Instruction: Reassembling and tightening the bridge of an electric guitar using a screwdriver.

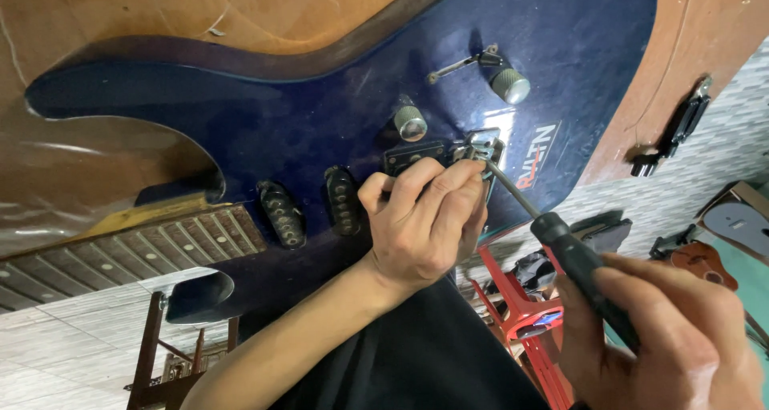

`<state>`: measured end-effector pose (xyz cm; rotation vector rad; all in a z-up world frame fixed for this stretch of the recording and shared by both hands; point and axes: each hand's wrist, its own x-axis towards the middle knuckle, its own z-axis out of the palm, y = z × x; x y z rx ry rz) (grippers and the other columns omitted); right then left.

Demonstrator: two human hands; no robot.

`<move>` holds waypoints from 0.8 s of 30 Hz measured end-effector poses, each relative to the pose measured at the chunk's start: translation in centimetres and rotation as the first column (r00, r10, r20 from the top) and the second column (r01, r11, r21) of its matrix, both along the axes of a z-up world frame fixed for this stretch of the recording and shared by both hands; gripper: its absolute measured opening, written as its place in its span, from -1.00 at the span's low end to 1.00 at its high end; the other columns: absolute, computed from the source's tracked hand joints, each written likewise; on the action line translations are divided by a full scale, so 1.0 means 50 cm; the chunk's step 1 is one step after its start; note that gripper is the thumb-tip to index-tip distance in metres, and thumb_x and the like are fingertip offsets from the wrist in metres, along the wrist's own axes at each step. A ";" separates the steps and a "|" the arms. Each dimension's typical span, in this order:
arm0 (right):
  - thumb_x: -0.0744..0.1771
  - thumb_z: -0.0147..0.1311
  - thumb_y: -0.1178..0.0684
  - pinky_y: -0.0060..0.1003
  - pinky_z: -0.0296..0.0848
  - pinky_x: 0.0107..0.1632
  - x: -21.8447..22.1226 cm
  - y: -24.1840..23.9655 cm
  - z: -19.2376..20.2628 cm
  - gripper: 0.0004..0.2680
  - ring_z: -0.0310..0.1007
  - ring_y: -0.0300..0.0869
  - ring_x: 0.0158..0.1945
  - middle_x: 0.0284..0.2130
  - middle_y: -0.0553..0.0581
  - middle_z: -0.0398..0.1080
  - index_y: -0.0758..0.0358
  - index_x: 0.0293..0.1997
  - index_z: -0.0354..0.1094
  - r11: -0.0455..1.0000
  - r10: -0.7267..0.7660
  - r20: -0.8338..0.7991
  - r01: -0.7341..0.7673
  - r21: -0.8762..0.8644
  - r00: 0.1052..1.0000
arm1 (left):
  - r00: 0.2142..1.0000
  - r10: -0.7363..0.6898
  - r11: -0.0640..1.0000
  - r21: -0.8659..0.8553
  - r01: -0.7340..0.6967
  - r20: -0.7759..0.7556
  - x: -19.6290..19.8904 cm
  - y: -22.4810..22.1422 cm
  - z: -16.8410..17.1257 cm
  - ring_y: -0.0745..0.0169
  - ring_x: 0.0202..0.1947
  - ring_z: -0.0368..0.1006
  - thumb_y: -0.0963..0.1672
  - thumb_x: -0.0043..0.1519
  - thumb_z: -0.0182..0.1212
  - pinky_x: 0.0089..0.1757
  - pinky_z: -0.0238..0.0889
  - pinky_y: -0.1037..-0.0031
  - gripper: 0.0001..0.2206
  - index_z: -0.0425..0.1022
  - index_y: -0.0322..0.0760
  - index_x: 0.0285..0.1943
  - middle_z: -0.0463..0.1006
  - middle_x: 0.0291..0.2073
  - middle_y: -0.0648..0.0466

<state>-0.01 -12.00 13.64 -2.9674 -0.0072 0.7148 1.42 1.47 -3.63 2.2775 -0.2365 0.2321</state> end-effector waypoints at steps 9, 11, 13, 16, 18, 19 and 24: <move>0.39 0.42 0.27 -0.06 0.50 0.11 -0.007 -0.023 -0.026 -0.83 0.54 0.14 -0.02 -0.03 0.47 0.54 0.51 -0.05 0.46 0.992 -0.114 0.101 0.108 0.069 0.988 | 1.000 0.015 1.000 -0.001 -0.015 0.018 -0.001 -0.007 -0.004 0.35 -0.30 0.45 -0.24 0.25 0.18 -0.11 -0.10 0.40 -0.85 0.47 -0.16 -0.38 0.67 -0.28 0.27; 0.24 0.47 0.21 -0.13 0.39 0.07 -0.016 -0.057 -0.032 -0.68 0.45 0.10 -0.05 -0.09 0.42 0.42 0.52 0.01 0.45 0.941 -0.333 -0.007 0.333 0.058 0.943 | 0.999 0.028 1.000 0.010 -0.028 0.027 0.000 -0.009 -0.005 0.37 -0.31 0.45 -0.22 0.28 0.18 -0.12 -0.09 0.39 -0.85 0.51 -0.17 -0.37 0.67 -0.30 0.26; 0.27 0.39 0.25 -0.05 0.42 0.16 0.004 -0.039 -0.026 -0.75 0.44 0.17 0.02 -0.01 0.49 0.38 0.56 -0.04 0.43 0.956 -0.279 0.015 0.277 0.093 0.960 | 0.999 0.023 1.000 0.007 -0.023 0.026 -0.001 -0.009 -0.004 0.36 -0.31 0.45 -0.22 0.28 0.20 -0.12 -0.09 0.38 -0.85 0.49 -0.17 -0.38 0.68 -0.30 0.25; 0.28 0.37 0.14 -0.05 0.44 0.12 -0.013 -0.076 -0.024 -0.76 0.45 0.15 -0.01 -0.04 0.43 0.41 0.46 -0.08 0.46 0.973 -0.228 -0.045 0.229 0.017 0.973 | 1.000 0.017 1.000 0.003 -0.017 0.014 -0.002 -0.009 -0.003 0.34 -0.31 0.44 -0.22 0.28 0.20 -0.12 -0.11 0.38 -0.85 0.46 -0.17 -0.38 0.66 -0.30 0.25; 0.25 0.45 -0.01 -0.11 0.43 -0.02 -0.015 -0.089 -0.027 -0.71 0.48 0.07 -0.12 -0.15 0.31 0.49 0.34 -0.07 0.52 0.970 -0.236 -0.127 0.227 -0.084 0.963 | 1.000 0.019 1.000 0.010 -0.019 0.006 -0.005 -0.010 -0.003 0.34 -0.30 0.43 -0.22 0.28 0.19 -0.12 -0.11 0.38 -0.85 0.46 -0.16 -0.37 0.65 -0.30 0.26; 0.26 0.43 0.09 -0.03 0.42 0.09 -0.004 -0.079 -0.030 -0.71 0.46 0.17 -0.03 -0.09 0.44 0.45 0.49 -0.08 0.44 0.976 -0.208 -0.067 0.212 0.053 0.976 | 1.000 0.014 1.000 0.010 -0.014 0.003 -0.006 -0.009 -0.004 0.33 -0.29 0.44 -0.21 0.29 0.20 -0.12 -0.11 0.38 -0.86 0.46 -0.16 -0.36 0.66 -0.29 0.27; 0.24 0.33 0.21 -0.10 0.47 0.01 0.019 -0.087 -0.042 -0.88 0.52 0.05 -0.20 -0.20 0.35 0.49 0.43 -0.30 0.46 0.964 -0.162 -0.104 0.180 0.193 0.981 | 1.000 0.013 1.000 -0.001 -0.013 0.011 -0.005 -0.012 -0.006 0.33 -0.29 0.43 -0.22 0.26 0.21 -0.11 -0.11 0.38 -0.85 0.46 -0.16 -0.38 0.67 -0.30 0.25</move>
